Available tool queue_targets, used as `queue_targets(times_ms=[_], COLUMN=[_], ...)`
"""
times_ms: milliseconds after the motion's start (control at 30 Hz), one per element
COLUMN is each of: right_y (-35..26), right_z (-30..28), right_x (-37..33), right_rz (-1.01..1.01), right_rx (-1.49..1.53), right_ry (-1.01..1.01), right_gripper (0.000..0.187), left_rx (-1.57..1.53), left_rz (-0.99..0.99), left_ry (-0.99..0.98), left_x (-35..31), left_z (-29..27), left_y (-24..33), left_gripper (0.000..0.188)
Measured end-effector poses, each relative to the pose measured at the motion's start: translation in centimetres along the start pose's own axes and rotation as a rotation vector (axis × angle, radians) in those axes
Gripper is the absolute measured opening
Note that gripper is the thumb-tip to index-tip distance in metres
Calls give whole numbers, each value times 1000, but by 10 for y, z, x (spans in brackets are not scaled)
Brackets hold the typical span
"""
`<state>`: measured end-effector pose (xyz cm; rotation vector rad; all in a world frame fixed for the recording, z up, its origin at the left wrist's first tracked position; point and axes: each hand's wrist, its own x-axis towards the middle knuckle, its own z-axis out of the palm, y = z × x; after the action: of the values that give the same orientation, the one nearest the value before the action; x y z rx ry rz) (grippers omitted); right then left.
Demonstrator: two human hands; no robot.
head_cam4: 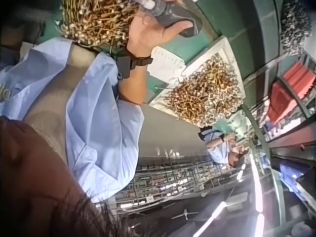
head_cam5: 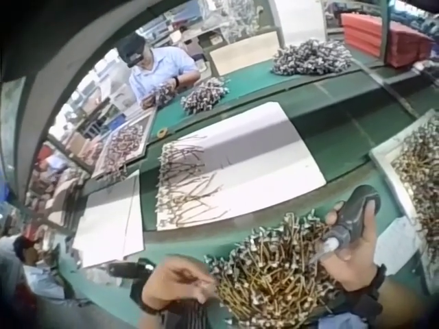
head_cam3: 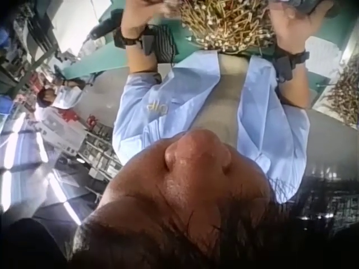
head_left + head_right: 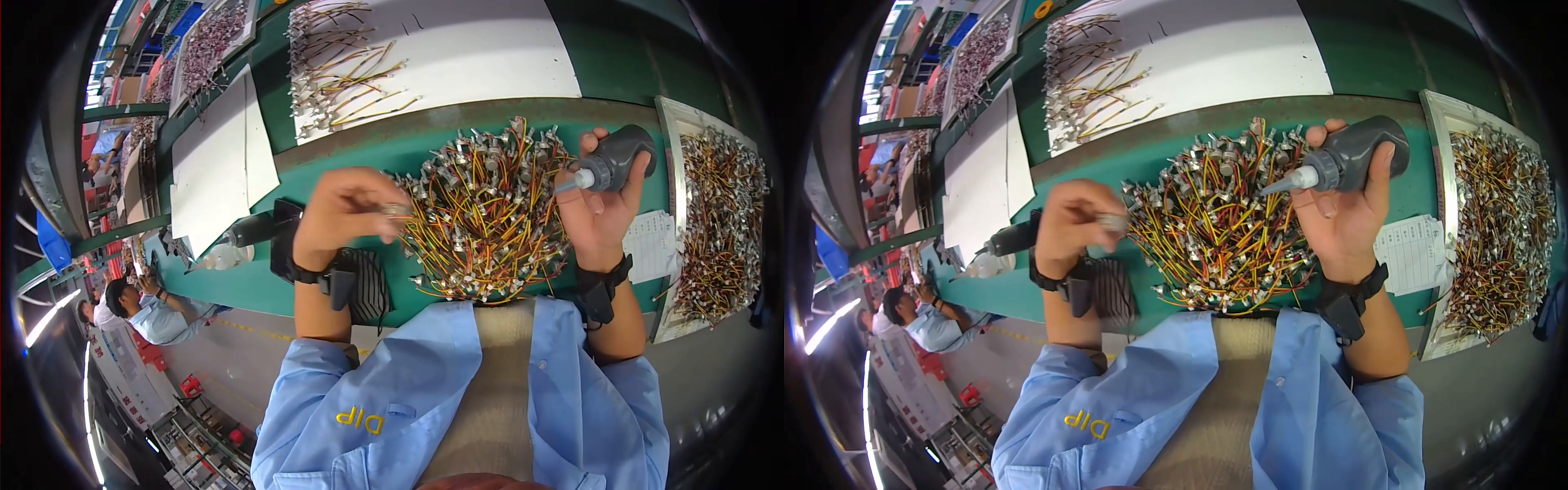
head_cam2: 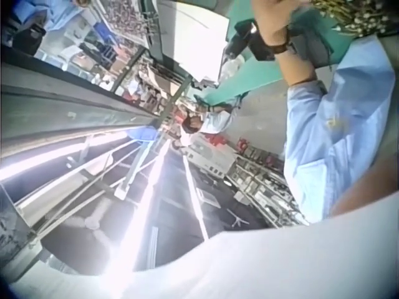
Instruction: The person picks up a potentiometer from a pile, applies glue to it from a squeeze bottle, and places it onto a white board, occasionally wiping the bottle tip with a cloth.
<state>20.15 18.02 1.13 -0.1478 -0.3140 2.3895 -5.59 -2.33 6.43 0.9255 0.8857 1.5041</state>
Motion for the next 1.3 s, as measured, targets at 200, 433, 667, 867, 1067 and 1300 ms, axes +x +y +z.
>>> queue_targets(times_ms=[200, 433, 667, 867, 1067, 1300], right_y=[4, 24, 26, 26, 26, 25], right_z=[7, 20, 17, 15, 13, 13], right_x=[1, -11, -10, -11, -8, -10], right_rz=[87, 256, 360, 197, 144, 129], right_rx=[85, -131, -379, -451, -540, -621], right_ry=[-163, -388, -281, -145, -66, -86], right_gripper=[59, 63, 66, 69, 70, 69], left_rx=[404, 13, -128, -61, -117, -141], left_rz=[-248, -233, -324, -156, -258, -287], left_ry=[-132, 34, 70, 21, 75, 41], left_x=[20, 15, 13, 12, 12, 9], left_z=[27, 37, 32, 25, 28, 23], left_y=[-45, -66, -63, -78, -71, -71], left_gripper=[26, 25, 25, 26, 24, 24])
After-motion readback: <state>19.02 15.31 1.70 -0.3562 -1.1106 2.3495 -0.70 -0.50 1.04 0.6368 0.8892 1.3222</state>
